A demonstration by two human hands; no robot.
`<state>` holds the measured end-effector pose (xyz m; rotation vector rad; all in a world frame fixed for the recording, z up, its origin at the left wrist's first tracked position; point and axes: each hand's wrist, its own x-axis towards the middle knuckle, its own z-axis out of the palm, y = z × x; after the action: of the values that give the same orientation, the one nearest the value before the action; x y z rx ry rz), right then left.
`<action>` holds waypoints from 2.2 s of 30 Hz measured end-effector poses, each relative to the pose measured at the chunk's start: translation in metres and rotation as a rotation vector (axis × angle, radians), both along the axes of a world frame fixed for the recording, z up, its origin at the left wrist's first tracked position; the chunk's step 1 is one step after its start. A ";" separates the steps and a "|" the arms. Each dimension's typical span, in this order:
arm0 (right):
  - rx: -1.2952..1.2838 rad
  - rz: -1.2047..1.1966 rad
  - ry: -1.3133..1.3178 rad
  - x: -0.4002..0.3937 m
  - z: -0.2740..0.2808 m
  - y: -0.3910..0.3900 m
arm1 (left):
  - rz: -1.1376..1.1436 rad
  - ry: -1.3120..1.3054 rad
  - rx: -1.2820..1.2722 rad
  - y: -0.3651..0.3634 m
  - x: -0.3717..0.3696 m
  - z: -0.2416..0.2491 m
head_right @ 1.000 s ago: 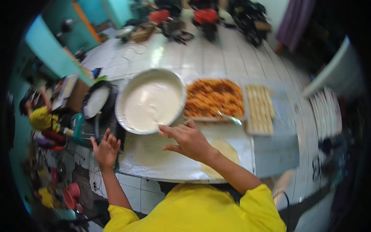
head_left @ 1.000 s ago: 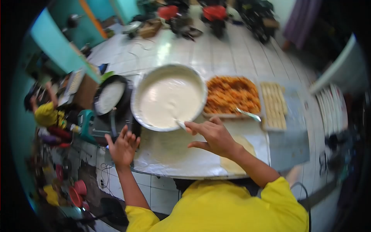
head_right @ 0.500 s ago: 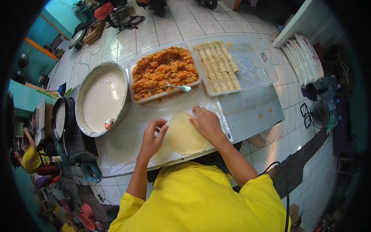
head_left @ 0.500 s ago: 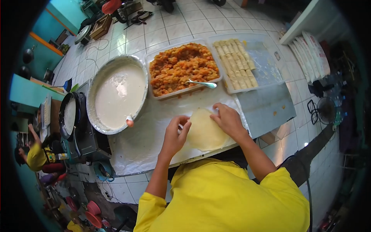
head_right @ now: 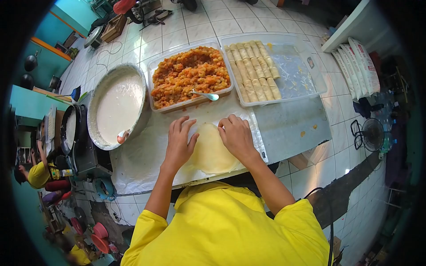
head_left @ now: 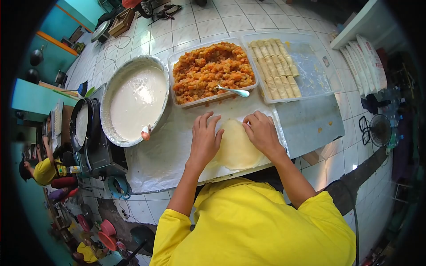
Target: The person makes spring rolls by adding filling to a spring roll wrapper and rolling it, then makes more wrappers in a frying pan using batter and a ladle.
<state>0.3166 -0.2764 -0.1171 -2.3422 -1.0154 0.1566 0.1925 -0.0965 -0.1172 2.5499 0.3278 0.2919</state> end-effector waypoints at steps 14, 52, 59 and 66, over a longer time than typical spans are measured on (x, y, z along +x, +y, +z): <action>0.466 0.119 0.764 -0.017 0.067 -0.055 | -0.168 0.169 -0.889 -0.004 -0.040 0.047; 0.734 0.188 0.154 0.070 0.041 0.109 | 0.191 -0.244 -0.151 -0.036 -0.100 -0.014; 0.639 0.198 0.329 0.060 0.036 0.107 | 0.252 -0.259 -0.105 -0.029 -0.110 -0.030; 0.650 0.016 0.632 0.066 0.041 0.112 | 0.258 -0.302 -0.107 -0.029 -0.109 -0.035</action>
<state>0.3823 -0.1645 -0.0763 -1.5384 -0.6344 0.4623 0.0839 -0.1253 -0.1522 2.3142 0.5390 0.7272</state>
